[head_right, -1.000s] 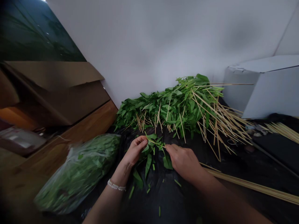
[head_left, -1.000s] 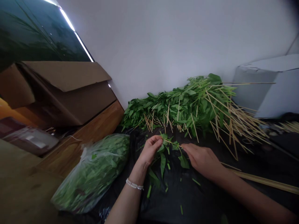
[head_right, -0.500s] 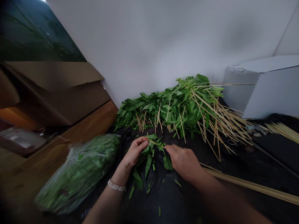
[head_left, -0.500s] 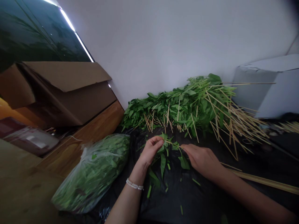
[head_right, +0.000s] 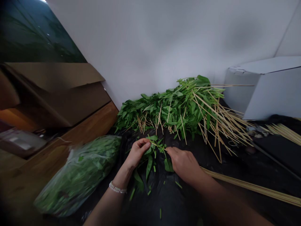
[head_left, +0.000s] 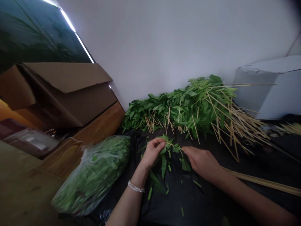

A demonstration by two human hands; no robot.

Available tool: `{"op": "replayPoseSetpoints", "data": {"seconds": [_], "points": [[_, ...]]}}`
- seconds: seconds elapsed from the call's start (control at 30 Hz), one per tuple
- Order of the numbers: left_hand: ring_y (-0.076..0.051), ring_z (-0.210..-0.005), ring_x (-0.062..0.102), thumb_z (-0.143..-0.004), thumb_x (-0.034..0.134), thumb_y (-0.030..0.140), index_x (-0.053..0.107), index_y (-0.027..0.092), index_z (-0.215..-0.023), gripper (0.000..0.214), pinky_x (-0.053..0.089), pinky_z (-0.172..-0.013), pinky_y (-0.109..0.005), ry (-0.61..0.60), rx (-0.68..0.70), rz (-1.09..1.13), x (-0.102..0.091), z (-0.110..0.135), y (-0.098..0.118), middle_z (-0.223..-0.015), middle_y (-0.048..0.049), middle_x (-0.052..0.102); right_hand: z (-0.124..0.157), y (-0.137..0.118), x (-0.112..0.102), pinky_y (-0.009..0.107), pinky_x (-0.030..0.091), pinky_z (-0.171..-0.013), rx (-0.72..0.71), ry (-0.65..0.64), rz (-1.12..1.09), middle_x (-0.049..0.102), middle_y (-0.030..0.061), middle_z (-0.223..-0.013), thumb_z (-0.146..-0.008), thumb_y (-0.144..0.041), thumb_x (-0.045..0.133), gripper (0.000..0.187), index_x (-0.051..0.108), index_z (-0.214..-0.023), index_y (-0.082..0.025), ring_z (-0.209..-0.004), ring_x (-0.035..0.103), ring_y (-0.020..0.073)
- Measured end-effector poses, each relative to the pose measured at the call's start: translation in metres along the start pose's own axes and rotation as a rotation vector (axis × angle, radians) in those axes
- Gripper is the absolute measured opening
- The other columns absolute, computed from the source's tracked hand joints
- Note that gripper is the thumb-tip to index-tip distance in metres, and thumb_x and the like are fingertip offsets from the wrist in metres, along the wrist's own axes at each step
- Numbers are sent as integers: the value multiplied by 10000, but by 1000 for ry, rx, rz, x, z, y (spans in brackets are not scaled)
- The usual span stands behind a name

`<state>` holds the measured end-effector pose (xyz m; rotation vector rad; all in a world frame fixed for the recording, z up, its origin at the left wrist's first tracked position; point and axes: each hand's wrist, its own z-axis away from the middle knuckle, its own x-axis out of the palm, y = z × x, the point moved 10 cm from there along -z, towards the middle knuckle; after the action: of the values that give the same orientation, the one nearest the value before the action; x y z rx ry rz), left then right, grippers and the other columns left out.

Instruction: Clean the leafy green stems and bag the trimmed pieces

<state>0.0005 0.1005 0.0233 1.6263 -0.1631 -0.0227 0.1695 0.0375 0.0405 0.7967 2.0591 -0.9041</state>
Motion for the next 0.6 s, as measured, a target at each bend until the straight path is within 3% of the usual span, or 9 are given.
{"op": "replayPoseSetpoints", "data": {"seconds": [0.2, 0.6], "points": [[-96, -627, 543, -642, 826, 380, 711, 126, -788, 315, 408, -622, -223, 33, 45, -49, 0, 1, 4, -715, -34, 671, -1, 2, 3, 265, 430, -609, 33, -34, -16, 694, 37, -812, -876, -119, 347, 336, 621, -1038, -225, -714, 656, 174], [-81, -568, 542, -589, 862, 329, 711, 109, -745, 309, 418, -579, -207, 17, -43, 41, -3, -1, -9, -644, -20, 654, 0, -1, 2, 267, 463, -625, 24, -16, 7, 708, 37, -818, -880, -129, 366, 333, 635, -1046, -234, -727, 673, 177]]}}
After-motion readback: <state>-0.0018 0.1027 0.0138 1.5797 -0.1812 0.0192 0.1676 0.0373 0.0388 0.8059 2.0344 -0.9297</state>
